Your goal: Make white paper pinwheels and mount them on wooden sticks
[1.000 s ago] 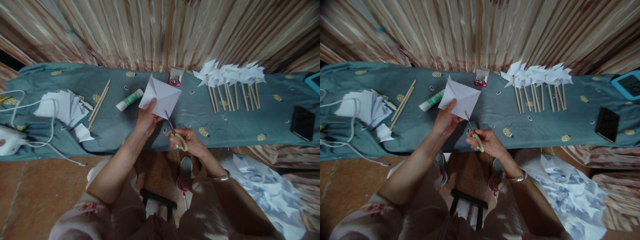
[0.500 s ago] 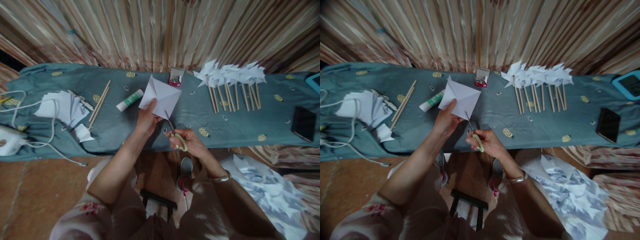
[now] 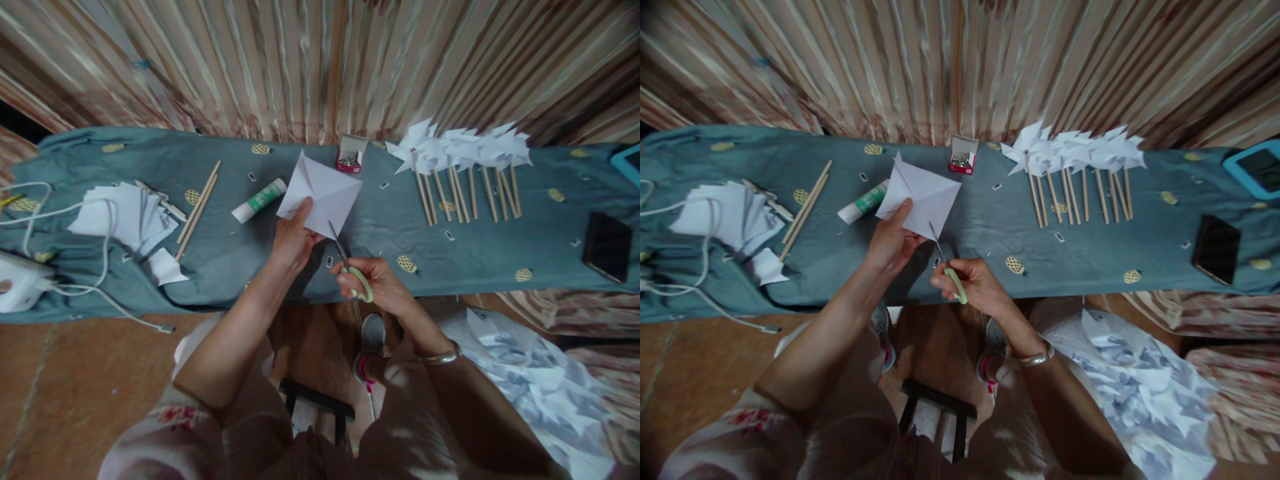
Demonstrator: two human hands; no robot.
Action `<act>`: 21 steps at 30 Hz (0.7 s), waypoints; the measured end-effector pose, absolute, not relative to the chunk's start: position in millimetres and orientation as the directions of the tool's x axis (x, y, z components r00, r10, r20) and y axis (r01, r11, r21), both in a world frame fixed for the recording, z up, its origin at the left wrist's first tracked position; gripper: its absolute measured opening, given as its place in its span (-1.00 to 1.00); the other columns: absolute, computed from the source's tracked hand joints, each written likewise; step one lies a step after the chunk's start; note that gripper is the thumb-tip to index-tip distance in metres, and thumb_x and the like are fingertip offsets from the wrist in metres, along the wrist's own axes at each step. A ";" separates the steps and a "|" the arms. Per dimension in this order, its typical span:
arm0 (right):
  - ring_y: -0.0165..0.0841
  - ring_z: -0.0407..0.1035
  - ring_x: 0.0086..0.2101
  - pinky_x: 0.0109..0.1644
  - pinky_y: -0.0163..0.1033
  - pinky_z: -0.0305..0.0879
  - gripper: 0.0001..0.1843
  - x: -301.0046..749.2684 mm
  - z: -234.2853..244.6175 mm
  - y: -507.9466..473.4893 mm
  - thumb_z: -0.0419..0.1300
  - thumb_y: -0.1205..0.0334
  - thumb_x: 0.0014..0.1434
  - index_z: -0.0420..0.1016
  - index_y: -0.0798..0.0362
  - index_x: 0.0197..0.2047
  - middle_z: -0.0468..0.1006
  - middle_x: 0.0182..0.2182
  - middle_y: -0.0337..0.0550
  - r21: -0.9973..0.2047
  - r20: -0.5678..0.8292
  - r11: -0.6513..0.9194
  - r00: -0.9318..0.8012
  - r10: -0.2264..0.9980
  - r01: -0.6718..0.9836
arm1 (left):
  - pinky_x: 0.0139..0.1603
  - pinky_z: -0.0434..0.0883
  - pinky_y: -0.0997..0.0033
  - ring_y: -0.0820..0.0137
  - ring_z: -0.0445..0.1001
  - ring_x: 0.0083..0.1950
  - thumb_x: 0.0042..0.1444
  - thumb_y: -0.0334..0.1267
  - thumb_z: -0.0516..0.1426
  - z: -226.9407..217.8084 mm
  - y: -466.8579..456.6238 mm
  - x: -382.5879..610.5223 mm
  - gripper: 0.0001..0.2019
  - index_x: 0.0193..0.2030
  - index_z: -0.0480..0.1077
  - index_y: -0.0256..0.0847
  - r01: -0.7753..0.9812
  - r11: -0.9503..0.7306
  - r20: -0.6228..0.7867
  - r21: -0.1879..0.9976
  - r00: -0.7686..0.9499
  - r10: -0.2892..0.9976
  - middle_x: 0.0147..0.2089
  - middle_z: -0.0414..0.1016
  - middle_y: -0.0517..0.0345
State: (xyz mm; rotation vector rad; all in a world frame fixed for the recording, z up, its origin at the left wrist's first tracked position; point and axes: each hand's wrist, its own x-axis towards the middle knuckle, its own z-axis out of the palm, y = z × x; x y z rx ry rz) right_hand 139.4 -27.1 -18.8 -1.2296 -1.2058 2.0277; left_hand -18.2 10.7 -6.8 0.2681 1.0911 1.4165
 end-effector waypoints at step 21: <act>-0.58 0.30 -0.65 -0.58 -0.46 0.28 -0.49 137.0 -18.2 -27.6 0.51 -0.15 -0.30 0.53 0.07 -0.44 0.45 -0.65 -0.38 -0.870 -0.445 -0.492 -0.464 0.766 0.023 | -0.24 0.52 0.44 0.48 0.53 -0.41 0.27 -0.36 0.09 -9.7 10.0 -16.5 -0.91 -0.24 0.42 -0.21 -0.687 0.179 -0.414 0.704 -0.193 0.890 -0.43 0.54 0.25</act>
